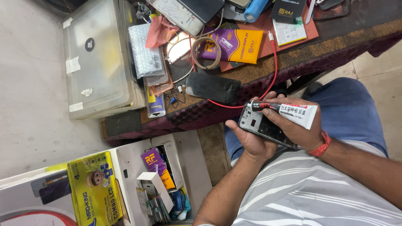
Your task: The person picks up a disassembled mobile phone and uses a screwdriver to pry at the frame. They then wipe the phone's interior with a cloth and apply adhesive from a tube around the edges of the phone chassis.
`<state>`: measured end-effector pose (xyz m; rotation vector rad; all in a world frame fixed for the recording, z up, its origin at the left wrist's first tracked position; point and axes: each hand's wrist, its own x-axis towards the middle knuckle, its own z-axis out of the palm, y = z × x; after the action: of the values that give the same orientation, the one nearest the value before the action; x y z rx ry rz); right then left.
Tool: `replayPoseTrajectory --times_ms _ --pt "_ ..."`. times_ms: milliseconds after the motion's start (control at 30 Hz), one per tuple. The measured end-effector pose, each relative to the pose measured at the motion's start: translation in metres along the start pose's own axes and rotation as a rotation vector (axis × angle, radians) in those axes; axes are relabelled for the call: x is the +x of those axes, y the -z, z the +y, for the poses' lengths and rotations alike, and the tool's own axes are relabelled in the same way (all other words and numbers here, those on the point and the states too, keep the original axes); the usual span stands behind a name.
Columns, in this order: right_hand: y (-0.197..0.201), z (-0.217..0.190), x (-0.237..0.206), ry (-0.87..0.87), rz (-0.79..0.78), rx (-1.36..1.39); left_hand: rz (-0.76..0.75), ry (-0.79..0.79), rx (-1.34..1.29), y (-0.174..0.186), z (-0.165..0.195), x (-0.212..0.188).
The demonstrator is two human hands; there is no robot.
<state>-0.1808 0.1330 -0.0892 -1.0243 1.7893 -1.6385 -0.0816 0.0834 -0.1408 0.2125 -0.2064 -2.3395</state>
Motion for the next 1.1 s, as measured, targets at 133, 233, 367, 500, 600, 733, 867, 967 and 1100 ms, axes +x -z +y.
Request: replayPoseTrajectory --times_ms 133,233,367,500,600,733,867,967,1100 --pt "0.001 0.005 -0.002 -0.003 -0.003 0.025 -0.016 -0.004 0.008 -0.002 0.001 0.001" --pt "0.002 0.008 -0.003 0.044 0.000 0.007 -0.019 -0.004 0.002 -0.002 0.001 0.000" --pt "0.001 0.010 -0.001 0.035 0.032 -0.028 0.027 -0.007 0.033 -0.002 0.002 0.000" --pt "0.000 0.011 -0.001 0.043 0.050 -0.014 0.035 -0.007 0.008 -0.002 0.001 0.001" --pt "0.001 0.009 -0.002 0.050 0.027 -0.035 0.031 -0.011 0.018 -0.003 0.001 0.002" --pt "0.001 0.007 -0.002 0.020 0.040 -0.067 0.006 -0.011 0.023 -0.004 0.002 0.001" --pt "-0.002 0.010 -0.001 0.056 0.047 -0.031 -0.007 -0.020 0.015 -0.003 0.002 0.001" --pt "0.000 0.018 -0.003 0.003 0.062 -0.002 0.002 -0.027 0.021 -0.002 0.001 0.002" --pt "0.015 0.028 -0.010 -0.153 0.101 0.155 0.018 -0.039 -0.054 -0.004 0.004 0.004"
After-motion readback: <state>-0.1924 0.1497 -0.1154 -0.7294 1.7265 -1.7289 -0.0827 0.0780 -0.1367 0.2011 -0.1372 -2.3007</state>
